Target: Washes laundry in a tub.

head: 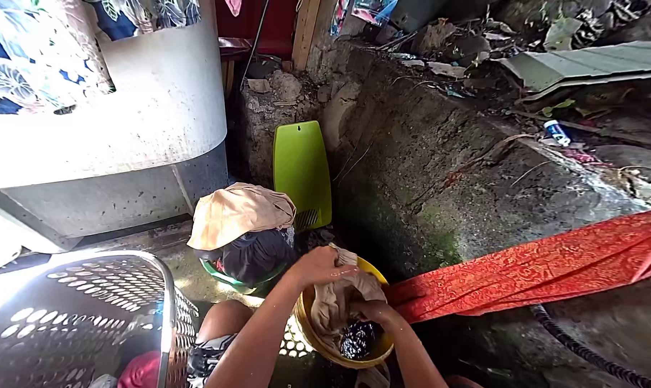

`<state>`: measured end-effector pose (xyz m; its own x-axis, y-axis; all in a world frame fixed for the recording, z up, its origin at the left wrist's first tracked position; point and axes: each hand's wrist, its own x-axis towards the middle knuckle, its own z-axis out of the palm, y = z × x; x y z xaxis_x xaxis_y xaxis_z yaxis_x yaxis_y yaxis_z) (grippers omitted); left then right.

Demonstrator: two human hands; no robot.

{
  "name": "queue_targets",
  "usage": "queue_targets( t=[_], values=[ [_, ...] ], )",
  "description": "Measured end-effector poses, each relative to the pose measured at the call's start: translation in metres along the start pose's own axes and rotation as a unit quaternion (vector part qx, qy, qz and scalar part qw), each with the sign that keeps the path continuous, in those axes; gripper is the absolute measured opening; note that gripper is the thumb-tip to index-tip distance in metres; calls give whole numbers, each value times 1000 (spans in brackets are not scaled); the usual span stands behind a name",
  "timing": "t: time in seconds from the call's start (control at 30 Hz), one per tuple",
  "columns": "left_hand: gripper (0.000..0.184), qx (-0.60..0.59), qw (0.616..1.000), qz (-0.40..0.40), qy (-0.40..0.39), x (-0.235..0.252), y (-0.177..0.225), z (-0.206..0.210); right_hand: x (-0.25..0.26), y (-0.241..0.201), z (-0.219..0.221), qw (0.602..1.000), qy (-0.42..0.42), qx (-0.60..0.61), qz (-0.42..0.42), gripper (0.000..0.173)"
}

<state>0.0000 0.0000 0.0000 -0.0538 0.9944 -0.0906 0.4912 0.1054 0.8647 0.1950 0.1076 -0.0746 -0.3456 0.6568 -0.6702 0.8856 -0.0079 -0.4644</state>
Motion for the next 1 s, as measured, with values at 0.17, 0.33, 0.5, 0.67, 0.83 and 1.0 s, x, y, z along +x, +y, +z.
queue_targets(
  t=[0.17, 0.33, 0.5, 0.67, 0.83, 1.0],
  values=[
    [62, 205, 948, -214, -115, 0, 2, 15, -62, -40, -45, 984, -6, 25, -175, 24],
    [77, 25, 940, -248, -233, -7, -2, 51, -128, -71, -68, 904, 131, 229, -336, 22],
    [50, -150, 976, -124, -102, 6, -25, 45, -170, -66, -82, 781, 240, 367, -445, 31],
    [24, -536, 822, -60, 180, 17, -32, 45, -146, -34, -81, 859, 242, 264, -366, 18],
    [20, -536, 816, -73, 205, 7, -14, 48, -80, -5, -44, 975, 95, -152, -133, 37],
    [19, -513, 850, -23, 113, 4, -10, 60, -19, 8, 29, 928, 69, 250, -268, 27]
  ],
)
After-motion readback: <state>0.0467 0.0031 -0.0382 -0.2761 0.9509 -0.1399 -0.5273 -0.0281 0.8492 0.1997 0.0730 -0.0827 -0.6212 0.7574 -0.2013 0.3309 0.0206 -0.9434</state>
